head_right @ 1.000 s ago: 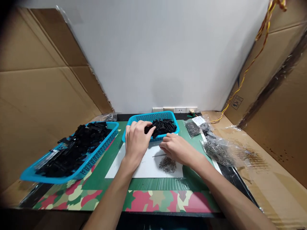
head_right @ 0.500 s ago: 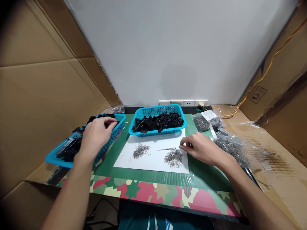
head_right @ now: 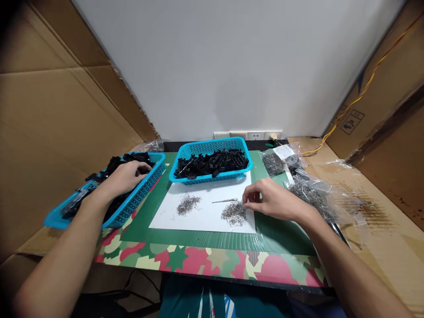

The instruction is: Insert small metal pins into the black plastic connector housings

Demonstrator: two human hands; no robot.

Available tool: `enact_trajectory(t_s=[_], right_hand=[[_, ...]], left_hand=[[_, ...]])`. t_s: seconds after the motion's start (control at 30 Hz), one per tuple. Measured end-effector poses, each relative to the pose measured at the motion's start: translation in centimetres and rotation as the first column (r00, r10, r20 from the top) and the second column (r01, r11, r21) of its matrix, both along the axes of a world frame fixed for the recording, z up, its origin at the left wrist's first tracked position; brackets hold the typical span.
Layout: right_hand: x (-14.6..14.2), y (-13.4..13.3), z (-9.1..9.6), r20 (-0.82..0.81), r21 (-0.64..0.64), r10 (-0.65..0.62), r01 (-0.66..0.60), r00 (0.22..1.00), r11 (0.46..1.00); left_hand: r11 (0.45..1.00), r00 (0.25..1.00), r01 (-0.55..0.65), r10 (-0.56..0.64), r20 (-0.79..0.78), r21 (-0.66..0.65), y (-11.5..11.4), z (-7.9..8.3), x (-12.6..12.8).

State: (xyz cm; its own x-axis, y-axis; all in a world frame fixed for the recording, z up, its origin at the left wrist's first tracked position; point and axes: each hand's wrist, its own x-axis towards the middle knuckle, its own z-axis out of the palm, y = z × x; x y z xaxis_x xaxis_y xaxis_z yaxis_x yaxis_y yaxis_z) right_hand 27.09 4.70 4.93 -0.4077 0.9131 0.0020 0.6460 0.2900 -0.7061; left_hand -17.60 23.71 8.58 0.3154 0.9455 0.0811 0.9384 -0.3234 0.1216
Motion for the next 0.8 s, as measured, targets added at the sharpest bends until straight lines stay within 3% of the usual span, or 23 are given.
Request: enact_trajectory(t_s=[0.13, 0.37, 0.6, 0.8], right_hand=[[0.1, 0.3, -0.7, 0.073, -0.005, -0.052, 0.053, 0.996, 0.999], [-0.7, 0.8, -1.2, 0.045, -0.028, -0.105, 0.106, 0.994, 0.994], [-1.1, 1.3, -2.3, 0.018, -0.058, -0.143, 0.143, 0.990, 0.988], [-1.0, 1.2, -2.0, 0.042, -0.057, -0.170, 0.172, 0.985, 0.983]], left_hand=[[0.998, 0.998, 0.069, -0.069, -0.005, 0.006, -0.2, 0.2, -0.2], [0.992, 0.994, 0.104, -0.103, 0.021, -0.076, -1.5, 1.5, 0.5], [0.998, 0.998, -0.003, 0.008, 0.064, -0.068, -2.1, 2.6, -0.3], [0.989, 0.969, -0.145, 0.148, 0.197, -0.031, -3.6, 3.7, -1.4]])
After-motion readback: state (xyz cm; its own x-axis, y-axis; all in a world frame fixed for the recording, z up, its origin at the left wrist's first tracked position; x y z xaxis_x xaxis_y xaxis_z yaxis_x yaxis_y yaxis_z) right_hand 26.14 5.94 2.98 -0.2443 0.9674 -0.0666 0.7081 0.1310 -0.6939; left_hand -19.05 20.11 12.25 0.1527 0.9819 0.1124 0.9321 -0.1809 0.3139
